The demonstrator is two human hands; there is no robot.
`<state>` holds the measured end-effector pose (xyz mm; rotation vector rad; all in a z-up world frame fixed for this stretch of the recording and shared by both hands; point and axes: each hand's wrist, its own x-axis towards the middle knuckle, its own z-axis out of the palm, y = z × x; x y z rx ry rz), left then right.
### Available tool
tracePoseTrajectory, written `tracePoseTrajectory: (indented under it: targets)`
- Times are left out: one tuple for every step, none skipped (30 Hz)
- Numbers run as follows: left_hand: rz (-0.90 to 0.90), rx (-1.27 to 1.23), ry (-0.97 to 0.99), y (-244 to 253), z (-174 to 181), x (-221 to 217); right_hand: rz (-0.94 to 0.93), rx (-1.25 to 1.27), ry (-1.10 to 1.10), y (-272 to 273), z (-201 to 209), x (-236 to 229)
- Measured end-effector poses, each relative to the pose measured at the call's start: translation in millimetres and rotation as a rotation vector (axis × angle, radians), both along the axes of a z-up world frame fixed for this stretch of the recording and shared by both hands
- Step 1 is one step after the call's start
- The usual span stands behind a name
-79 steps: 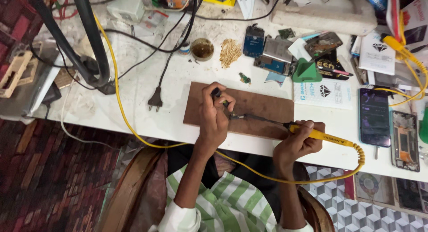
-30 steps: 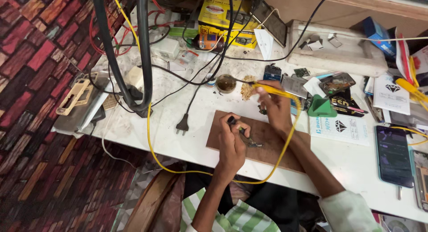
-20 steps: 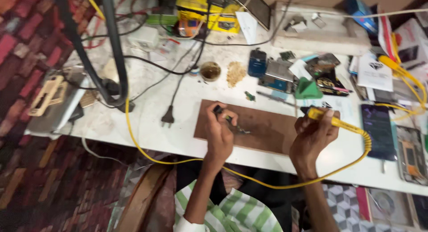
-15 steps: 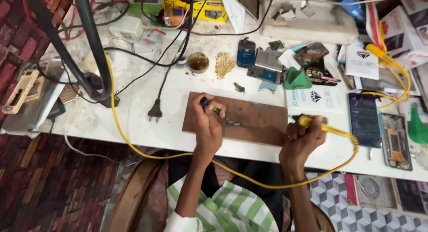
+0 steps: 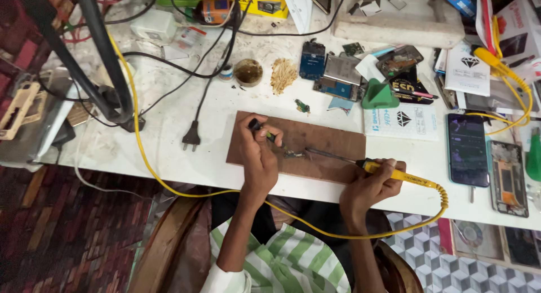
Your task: The person solders a small electronic component on a wooden board using a soldering iron and solder wire. They repeatedly apply heat and solder to the component, occasionally cleaning the iron tip in a small container.
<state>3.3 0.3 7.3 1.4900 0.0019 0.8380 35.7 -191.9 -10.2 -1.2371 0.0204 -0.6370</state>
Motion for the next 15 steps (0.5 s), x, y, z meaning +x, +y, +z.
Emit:
tracePoseTrajectory:
  targets:
    - [-0.004,-0.009,-0.003,1,0,2,-0.002,-0.005,-0.002,0,0,1]
    - [-0.008,-0.017,-0.007,1,0,3,-0.005,-0.01,-0.005,0,0,2]
    - [-0.011,-0.024,-0.005,1,-1,2,0.0,-0.022,-0.015,-1,0,1]
    - [-0.011,-0.023,0.004,1,-1,0,0.004,-0.033,-0.026,-1,-1,0]
    - [-0.009,-0.022,0.009,1,-1,1,0.011,-0.045,-0.039,-1,-2,1]
    - [-0.006,-0.02,0.015,1,-1,1,0.003,-0.04,-0.021,-1,-2,0]
    - [-0.005,-0.022,0.013,1,0,1,-0.005,-0.034,-0.004,-1,-3,1]
    - [-0.004,-0.023,0.012,2,1,2,-0.013,-0.027,0.012,-1,-5,2]
    - [-0.002,-0.026,0.013,1,1,2,-0.009,-0.033,-0.014,-2,-6,2]
    - [-0.001,-0.034,0.019,1,0,2,-0.005,-0.039,-0.041,-3,-8,5]
    - [0.0,-0.042,0.024,1,1,2,-0.002,-0.043,-0.068,-3,-9,6]
    - [0.0,-0.049,0.028,2,1,2,0.004,-0.026,-0.055,-4,-11,6]
    - [0.002,-0.048,0.025,1,1,2,0.01,-0.01,-0.045,-5,-12,6]
    - [0.004,-0.047,0.023,-1,1,1,0.016,0.005,-0.034,-7,-12,6]
    - [0.007,-0.044,0.021,0,1,1,0.003,-0.054,-0.049,-7,-13,5]
